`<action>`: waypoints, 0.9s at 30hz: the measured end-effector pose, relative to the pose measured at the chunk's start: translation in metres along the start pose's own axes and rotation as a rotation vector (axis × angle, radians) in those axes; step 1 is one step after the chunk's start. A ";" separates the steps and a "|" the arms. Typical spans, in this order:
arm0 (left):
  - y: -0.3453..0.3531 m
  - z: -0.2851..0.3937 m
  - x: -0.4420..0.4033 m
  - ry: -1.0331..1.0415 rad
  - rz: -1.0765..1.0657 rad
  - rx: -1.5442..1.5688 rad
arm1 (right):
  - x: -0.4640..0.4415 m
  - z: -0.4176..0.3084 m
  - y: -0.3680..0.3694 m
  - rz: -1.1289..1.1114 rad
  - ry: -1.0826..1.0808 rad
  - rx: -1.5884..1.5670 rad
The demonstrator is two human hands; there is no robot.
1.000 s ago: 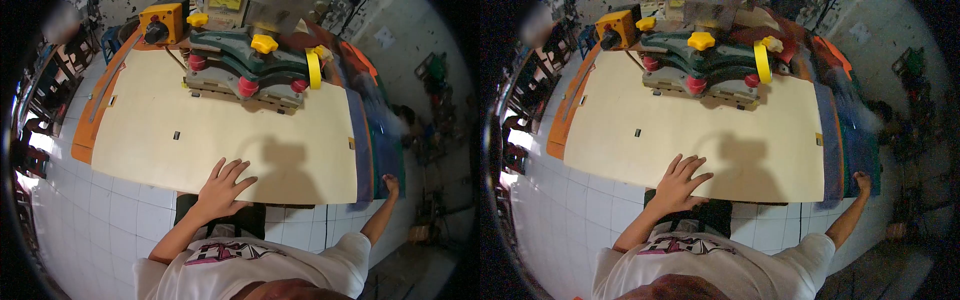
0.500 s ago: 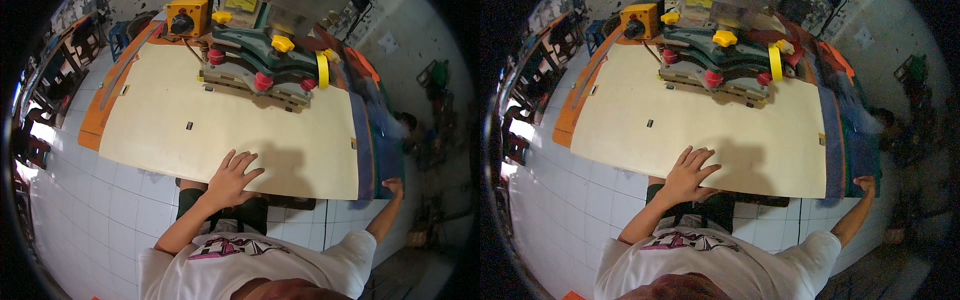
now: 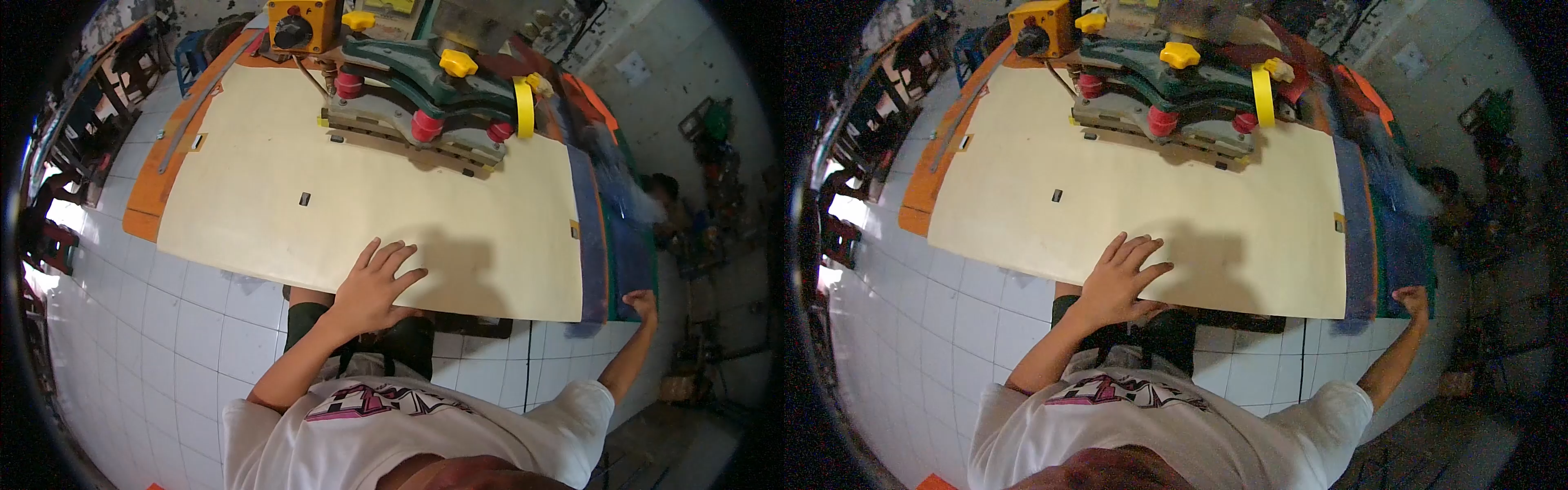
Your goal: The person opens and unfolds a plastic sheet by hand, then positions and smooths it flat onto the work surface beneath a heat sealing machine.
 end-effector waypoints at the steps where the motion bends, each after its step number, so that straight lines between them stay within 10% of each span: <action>1: -0.001 0.000 0.000 0.000 0.001 -0.002 | 0.006 -0.005 0.000 0.017 0.009 -0.005; 27: -0.003 0.004 0.000 0.002 -0.001 -0.007 | 0.007 0.001 0.002 -0.091 -0.165 -0.026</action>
Point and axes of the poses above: each hand's wrist, its own x-axis away from the middle knuckle, its own y-axis out of the palm, z = x × y, the point moved 6 cm from there along -x, towards the middle knuckle, and after that the axes turned 2 degrees about y, right-handed, at the moved point
